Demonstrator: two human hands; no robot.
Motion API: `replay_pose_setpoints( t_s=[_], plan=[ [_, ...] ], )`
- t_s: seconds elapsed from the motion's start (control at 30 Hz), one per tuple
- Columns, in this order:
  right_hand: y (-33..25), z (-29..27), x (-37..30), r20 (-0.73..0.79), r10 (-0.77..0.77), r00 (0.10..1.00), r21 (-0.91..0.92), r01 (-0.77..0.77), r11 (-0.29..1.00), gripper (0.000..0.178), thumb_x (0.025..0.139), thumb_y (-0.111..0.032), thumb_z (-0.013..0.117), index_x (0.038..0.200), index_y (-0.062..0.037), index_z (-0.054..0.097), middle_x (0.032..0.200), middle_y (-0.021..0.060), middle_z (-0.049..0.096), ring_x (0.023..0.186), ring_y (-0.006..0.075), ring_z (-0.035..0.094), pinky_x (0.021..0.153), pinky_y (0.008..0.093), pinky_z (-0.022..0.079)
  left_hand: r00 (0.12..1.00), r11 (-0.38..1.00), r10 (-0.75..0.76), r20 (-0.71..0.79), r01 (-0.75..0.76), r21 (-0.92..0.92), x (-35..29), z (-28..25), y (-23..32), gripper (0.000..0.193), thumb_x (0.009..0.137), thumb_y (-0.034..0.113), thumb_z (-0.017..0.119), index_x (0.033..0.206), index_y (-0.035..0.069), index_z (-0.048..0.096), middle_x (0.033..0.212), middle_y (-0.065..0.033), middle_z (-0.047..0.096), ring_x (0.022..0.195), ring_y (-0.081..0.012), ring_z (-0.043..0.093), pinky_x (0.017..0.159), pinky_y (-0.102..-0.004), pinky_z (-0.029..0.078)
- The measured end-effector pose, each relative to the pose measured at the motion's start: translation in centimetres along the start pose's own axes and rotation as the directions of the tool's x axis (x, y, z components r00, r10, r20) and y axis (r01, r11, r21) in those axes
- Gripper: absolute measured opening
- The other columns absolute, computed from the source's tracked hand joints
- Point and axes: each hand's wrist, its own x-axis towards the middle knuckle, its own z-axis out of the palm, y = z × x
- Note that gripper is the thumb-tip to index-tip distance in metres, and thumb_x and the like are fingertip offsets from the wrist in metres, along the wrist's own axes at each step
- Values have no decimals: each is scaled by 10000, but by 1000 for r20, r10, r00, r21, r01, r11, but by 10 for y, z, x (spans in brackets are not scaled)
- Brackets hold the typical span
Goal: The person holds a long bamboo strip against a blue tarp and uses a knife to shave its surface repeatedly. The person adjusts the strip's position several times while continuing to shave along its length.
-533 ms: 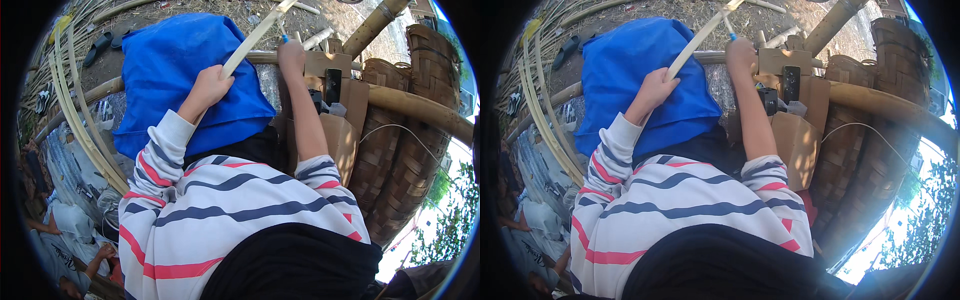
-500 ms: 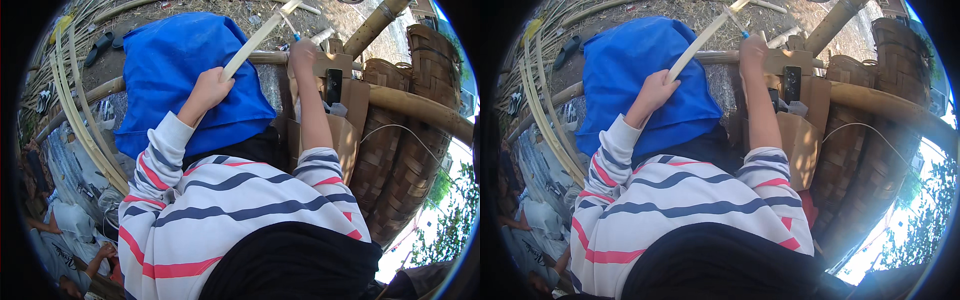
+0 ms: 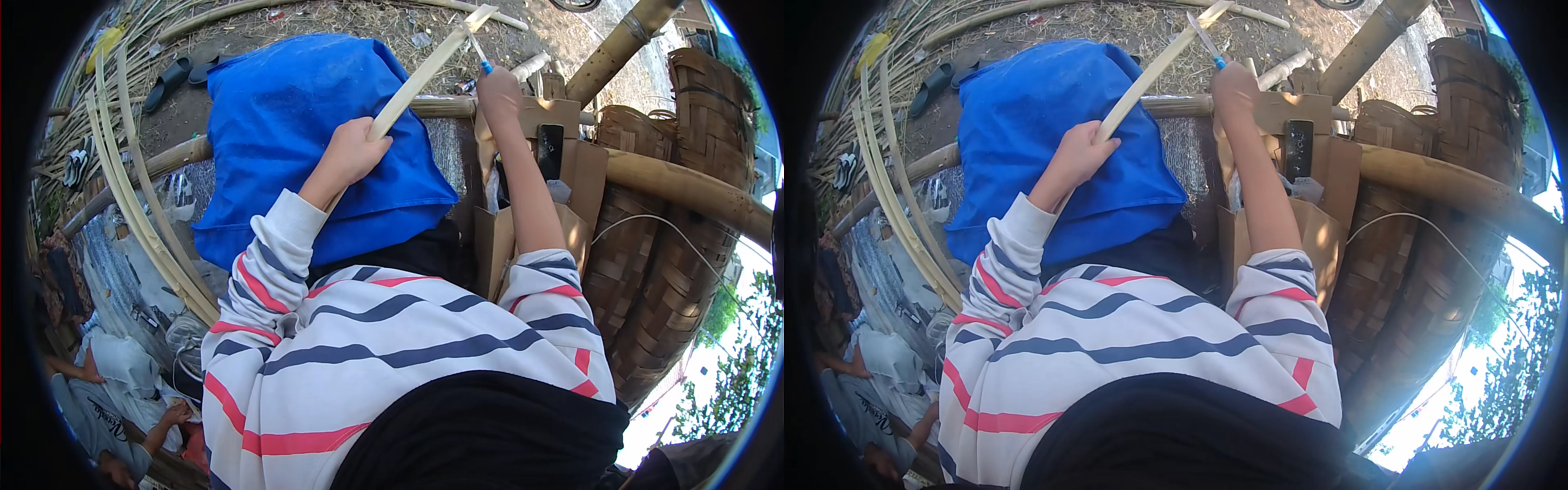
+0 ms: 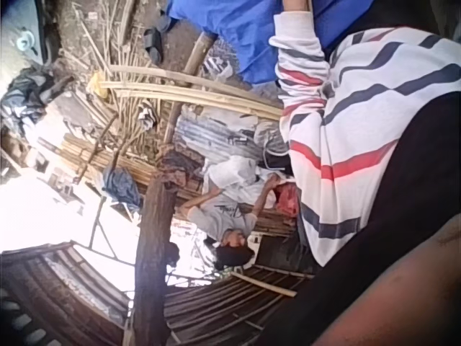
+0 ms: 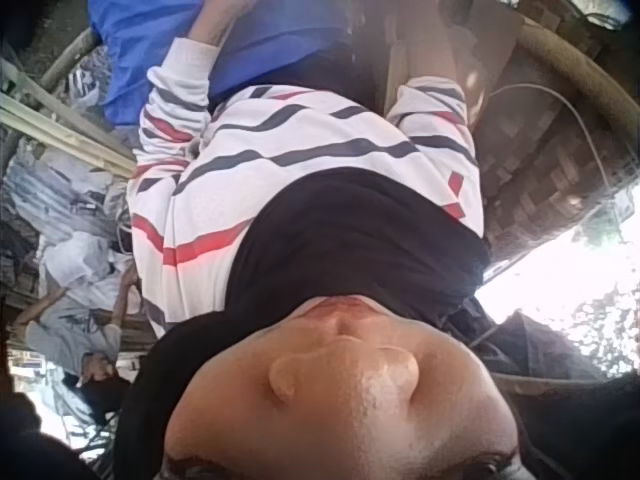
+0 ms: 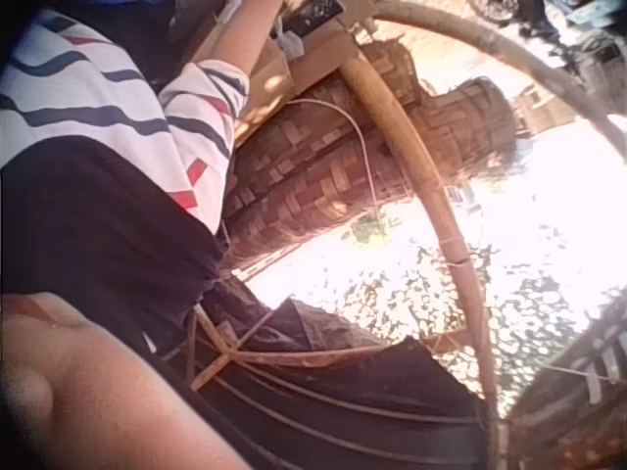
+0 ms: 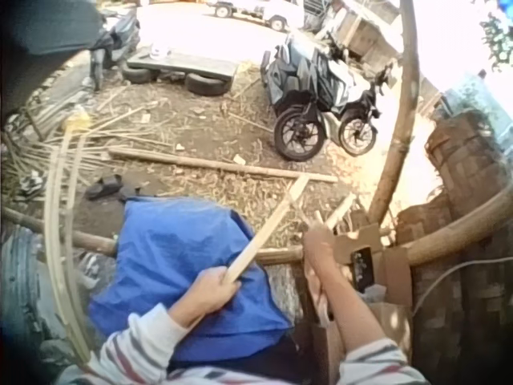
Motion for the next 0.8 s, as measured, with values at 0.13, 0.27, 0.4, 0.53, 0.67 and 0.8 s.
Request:
replay_pose_setpoints(
  t_s=[0.13,0.27,0.4,0.53,0.67,0.8],
  plan=[
    [-22,6,-47,134,-517,845,14,520,854,317,928,-306,472,789,-55,607,697,191,626,678,377,626,632,486,488,999,998,46,-27,-45,41,4,5,-6,265,798,220,660,807,-29,568,618,-136,546,553,-214,533,552,-363,416],
    [0,1,17,-17,-58,998,57,59,997,243,905,-248,509,785,-60,606,677,178,621,655,375,617,610,480,481,995,994,90,-42,-87,71,3,6,-7,263,800,222,659,807,-26,571,609,-113,543,550,-194,535,550,-362,415],
    [-7,15,-9,-147,-545,826,96,560,823,201,901,-217,516,870,-50,623,705,165,637,648,365,619,604,468,485,1000,999,-23,14,23,-41,4,-1,1,270,790,222,656,811,-35,574,652,-150,570,591,-245,573,579,-377,434],
    [3,12,23,-92,-365,926,-3,367,930,216,903,-247,512,880,-57,610,718,154,650,676,336,648,605,453,496,996,997,-76,55,78,-22,2,-4,8,265,780,206,647,832,-47,588,711,-189,612,642,-298,624,606,-390,469],
    [6,7,28,36,-334,942,-96,336,937,203,899,-235,513,883,-60,615,723,158,651,691,339,650,618,450,498,997,998,-58,48,58,-5,4,-5,8,261,777,203,641,824,-49,586,695,-190,607,623,-299,619,591,-387,470],
    [15,1,29,-138,-351,926,-12,353,936,204,886,-223,534,891,-39,620,750,181,652,716,353,648,643,457,500,1000,1000,-1,19,0,14,1,-1,3,260,772,204,634,807,-48,582,685,-199,599,606,-302,612,587,-388,469]
  ],
)
